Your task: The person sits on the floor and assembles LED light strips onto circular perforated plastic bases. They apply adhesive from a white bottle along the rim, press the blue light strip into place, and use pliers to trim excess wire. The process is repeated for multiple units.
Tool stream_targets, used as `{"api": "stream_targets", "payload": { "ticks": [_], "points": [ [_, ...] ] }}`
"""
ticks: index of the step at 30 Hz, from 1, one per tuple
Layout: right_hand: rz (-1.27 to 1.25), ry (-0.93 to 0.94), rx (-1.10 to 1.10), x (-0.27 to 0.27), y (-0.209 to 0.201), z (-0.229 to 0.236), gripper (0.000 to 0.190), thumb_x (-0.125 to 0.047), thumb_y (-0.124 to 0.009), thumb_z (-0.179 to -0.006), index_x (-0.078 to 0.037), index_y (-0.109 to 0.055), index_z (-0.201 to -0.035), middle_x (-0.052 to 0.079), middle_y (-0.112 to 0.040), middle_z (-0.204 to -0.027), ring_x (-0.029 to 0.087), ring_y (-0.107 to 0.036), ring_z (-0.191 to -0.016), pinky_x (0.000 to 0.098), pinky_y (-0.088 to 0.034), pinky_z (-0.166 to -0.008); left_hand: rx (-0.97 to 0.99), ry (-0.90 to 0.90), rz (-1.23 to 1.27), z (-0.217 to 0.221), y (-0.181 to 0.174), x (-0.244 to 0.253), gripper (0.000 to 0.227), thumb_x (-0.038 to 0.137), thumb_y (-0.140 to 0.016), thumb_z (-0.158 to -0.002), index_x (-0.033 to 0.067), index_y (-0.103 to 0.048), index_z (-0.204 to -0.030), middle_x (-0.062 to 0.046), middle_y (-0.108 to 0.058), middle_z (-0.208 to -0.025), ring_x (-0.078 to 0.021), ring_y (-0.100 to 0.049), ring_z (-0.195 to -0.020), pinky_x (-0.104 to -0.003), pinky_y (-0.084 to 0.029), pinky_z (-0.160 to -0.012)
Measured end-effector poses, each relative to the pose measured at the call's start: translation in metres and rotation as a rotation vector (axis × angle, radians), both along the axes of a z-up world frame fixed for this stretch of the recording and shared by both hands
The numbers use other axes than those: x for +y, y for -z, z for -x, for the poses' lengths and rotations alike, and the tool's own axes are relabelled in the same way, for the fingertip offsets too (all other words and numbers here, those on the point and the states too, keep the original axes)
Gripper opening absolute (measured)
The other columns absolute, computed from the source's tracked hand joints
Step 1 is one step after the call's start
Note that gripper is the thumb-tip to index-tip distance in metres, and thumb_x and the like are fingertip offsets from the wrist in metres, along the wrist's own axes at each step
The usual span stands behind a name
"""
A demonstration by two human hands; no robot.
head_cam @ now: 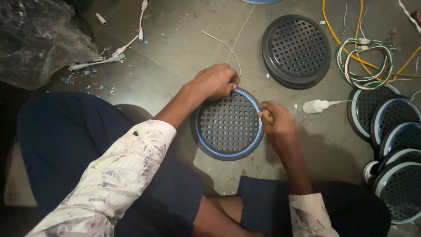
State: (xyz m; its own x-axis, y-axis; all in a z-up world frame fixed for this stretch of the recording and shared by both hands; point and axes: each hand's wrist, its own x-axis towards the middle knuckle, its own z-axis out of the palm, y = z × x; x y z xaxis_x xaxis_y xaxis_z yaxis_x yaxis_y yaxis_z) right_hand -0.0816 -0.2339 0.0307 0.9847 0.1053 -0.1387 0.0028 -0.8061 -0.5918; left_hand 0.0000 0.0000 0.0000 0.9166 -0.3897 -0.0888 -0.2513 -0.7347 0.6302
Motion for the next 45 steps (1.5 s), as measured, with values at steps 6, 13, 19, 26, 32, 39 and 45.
{"api": "stream_targets", "payload": {
  "ticks": [6,13,19,26,32,39,45],
  "points": [
    [-0.061,-0.129,-0.151,0.006,-0.012,0.005,0.036,-0.007,-0.061,-0.093,-0.009,-0.07,-0.128,0.021,-0.067,-0.103,0.036,-0.068,-0.09,0.0428,-0.053,-0.081,0.0,0.005,0.035,0.001,0.001,0.001,0.017,0.022,-0.069,-0.089,0.0135,-0.074,-0.103,-0.011,-0.069,-0.11,-0.0332,-0.066,-0.108,-0.046,-0.052,-0.091],
    [-0.062,-0.178,-0.208,0.008,-0.009,0.003,0.034,-0.008,-0.062,-0.096,-0.01,-0.071,-0.129,0.02,-0.066,-0.099,0.033,-0.067,-0.086,0.041,-0.053,-0.081,-0.127,0.01,0.062,0.005,0.001,0.001,0.015,0.018,-0.07,-0.085,0.0119,-0.074,-0.098,-0.013,-0.07,-0.106,-0.0355,-0.067,-0.106,-0.048,-0.053,-0.09],
    [-0.058,-0.161,-0.199,0.008,-0.006,0.003,0.035,-0.007,-0.061,-0.095,-0.01,-0.071,-0.129,0.02,-0.066,-0.1,0.032,-0.068,-0.085,0.0404,-0.053,-0.08,-0.133,0.013,0.071,0.005,0.001,0.001,0.016,0.019,-0.068,-0.086,0.0115,-0.074,-0.099,-0.014,-0.07,-0.106,-0.0372,-0.066,-0.105,-0.049,-0.053,-0.089],
    [-0.047,-0.252,-0.296,-0.002,0.002,0.01,0.037,-0.006,-0.056,-0.098,-0.01,-0.067,-0.133,0.019,-0.065,-0.1,0.034,-0.065,-0.091,0.0413,-0.053,-0.083,-0.055,0.067,-0.008,0.002,0.003,-0.002,0.014,0.019,-0.067,-0.084,0.0118,-0.075,-0.094,-0.016,-0.072,-0.1,-0.0368,-0.069,-0.1,-0.048,-0.055,-0.089],
    [-0.046,-0.15,-0.142,0.002,0.0,0.001,0.045,-0.003,-0.057,-0.088,-0.016,-0.068,-0.13,0.016,-0.067,-0.1,0.035,-0.067,-0.092,0.0418,-0.053,-0.083,-0.116,0.021,0.016,0.002,-0.002,-0.004,0.015,0.017,-0.067,-0.081,0.0123,-0.074,-0.093,-0.014,-0.072,-0.102,-0.036,-0.067,-0.102,-0.048,-0.053,-0.088],
    [0.048,-0.083,-0.086,0.02,-0.03,0.007,0.046,-0.008,-0.06,-0.09,-0.022,-0.066,-0.133,0.014,-0.067,-0.107,0.035,-0.068,-0.098,0.0435,-0.054,-0.086,-0.103,0.02,0.021,0.006,-0.009,-0.003,0.015,0.019,-0.073,-0.079,0.0117,-0.072,-0.092,-0.012,-0.072,-0.101,-0.0341,-0.067,-0.103,-0.047,-0.054,-0.088],
    [0.02,-0.228,-0.606,0.022,-0.11,0.0,0.039,-0.019,-0.064,-0.093,-0.011,-0.063,-0.131,0.018,-0.069,-0.121,0.038,-0.068,-0.106,0.0433,-0.055,-0.083,-0.113,-0.007,0.072,0.008,-0.01,-0.001,0.016,0.018,-0.076,-0.079,0.0112,-0.071,-0.092,-0.011,-0.071,-0.101,-0.0344,-0.067,-0.101,-0.047,-0.053,-0.085]
  ]
}}
